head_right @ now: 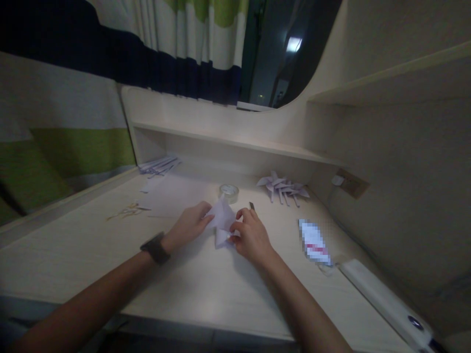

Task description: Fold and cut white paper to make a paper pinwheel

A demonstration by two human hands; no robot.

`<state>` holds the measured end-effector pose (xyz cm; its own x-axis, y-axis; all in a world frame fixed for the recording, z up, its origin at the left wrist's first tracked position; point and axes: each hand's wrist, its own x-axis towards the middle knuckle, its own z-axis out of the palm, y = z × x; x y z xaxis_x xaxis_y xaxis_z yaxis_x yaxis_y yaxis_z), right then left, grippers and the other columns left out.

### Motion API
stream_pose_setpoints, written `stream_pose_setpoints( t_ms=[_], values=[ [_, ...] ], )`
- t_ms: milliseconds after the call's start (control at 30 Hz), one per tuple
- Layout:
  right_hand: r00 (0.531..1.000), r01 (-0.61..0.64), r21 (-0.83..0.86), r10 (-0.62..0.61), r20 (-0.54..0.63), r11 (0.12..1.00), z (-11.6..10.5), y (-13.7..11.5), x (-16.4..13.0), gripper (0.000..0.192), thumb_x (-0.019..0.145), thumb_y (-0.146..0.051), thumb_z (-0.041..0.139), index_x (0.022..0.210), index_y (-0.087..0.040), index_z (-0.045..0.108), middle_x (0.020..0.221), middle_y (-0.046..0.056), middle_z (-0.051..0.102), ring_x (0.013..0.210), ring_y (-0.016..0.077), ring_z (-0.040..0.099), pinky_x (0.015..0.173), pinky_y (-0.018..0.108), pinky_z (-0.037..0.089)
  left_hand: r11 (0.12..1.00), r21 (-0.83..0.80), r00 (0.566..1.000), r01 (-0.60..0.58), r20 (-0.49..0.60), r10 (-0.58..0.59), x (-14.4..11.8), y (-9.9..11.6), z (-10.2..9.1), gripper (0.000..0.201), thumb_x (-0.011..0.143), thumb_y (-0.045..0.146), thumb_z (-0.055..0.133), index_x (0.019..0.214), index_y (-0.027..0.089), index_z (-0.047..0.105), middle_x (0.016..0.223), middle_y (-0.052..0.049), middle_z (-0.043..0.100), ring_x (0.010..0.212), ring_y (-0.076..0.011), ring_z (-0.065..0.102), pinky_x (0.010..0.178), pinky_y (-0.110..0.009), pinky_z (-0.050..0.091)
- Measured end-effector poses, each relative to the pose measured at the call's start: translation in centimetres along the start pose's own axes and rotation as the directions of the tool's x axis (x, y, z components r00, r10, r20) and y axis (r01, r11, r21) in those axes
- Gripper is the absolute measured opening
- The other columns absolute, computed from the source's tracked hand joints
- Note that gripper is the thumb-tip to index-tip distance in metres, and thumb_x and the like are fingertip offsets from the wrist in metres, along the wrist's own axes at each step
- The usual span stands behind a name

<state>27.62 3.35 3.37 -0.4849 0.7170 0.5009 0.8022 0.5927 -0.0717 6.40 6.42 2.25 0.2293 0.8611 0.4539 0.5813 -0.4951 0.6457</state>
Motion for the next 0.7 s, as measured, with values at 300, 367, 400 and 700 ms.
stream_pose_setpoints(
  t_ms=[300,367,400,700],
  values=[
    [0.958,0.27,-0.187,-0.283,-0.05,0.945,-1.6,-1.1,0.4,0.004,0.073,-0.019,0.068,0.071,-0.022,0.068,0.133,0.002,0.048,0.131,0.0329,0.025,0.1,0.048,0.029,0.992,-0.124,0.998,0.033,0.051,-0.027,1.1,-0.1,-0.4,0.029,0.08,0.025,0.052,0.107,0.019,0.058,0.087,-0.005,0.069,0.073,-0.0191,0.062,0.068,-0.028,0.043],
    [0.953,0.282,-0.192,-0.297,-0.054,0.94,-1.8,-1.3,0.4,0.007,0.074,-0.017,0.066,0.07,-0.022,0.068,0.131,0.002,0.05,0.131,0.0321,0.026,0.1,0.048,0.028,0.992,-0.122,0.998,0.029,0.064,-0.021,1.9,-0.4,-0.6,0.028,0.08,0.026,0.053,0.105,0.019,0.062,0.087,-0.005,0.069,0.072,-0.0186,0.061,0.068,-0.027,0.043],
    [0.954,0.281,-0.188,-0.296,-0.055,0.941,-1.7,-1.3,0.4,0.007,0.075,-0.017,0.066,0.07,-0.021,0.068,0.129,0.003,0.052,0.13,0.0316,0.028,0.1,0.048,0.029,0.994,-0.111,0.997,0.005,0.075,0.003,2.3,-0.4,-0.8,0.026,0.08,0.026,0.052,0.103,0.019,0.064,0.088,-0.005,0.069,0.074,-0.0186,0.061,0.069,-0.027,0.043],
    [0.938,0.336,-0.233,-0.346,-0.004,0.913,-1.3,-0.7,0.5,0.011,0.08,-0.012,0.06,0.077,-0.02,0.067,0.097,0.007,0.069,0.122,0.0278,0.04,0.097,0.044,0.032,0.927,0.364,0.994,-0.091,0.09,0.062,2.8,3.0,-2.1,0.031,0.087,0.037,0.045,0.093,0.024,0.073,0.081,-0.01,0.069,0.078,-0.023,0.06,0.069,-0.029,0.036]
  ],
)
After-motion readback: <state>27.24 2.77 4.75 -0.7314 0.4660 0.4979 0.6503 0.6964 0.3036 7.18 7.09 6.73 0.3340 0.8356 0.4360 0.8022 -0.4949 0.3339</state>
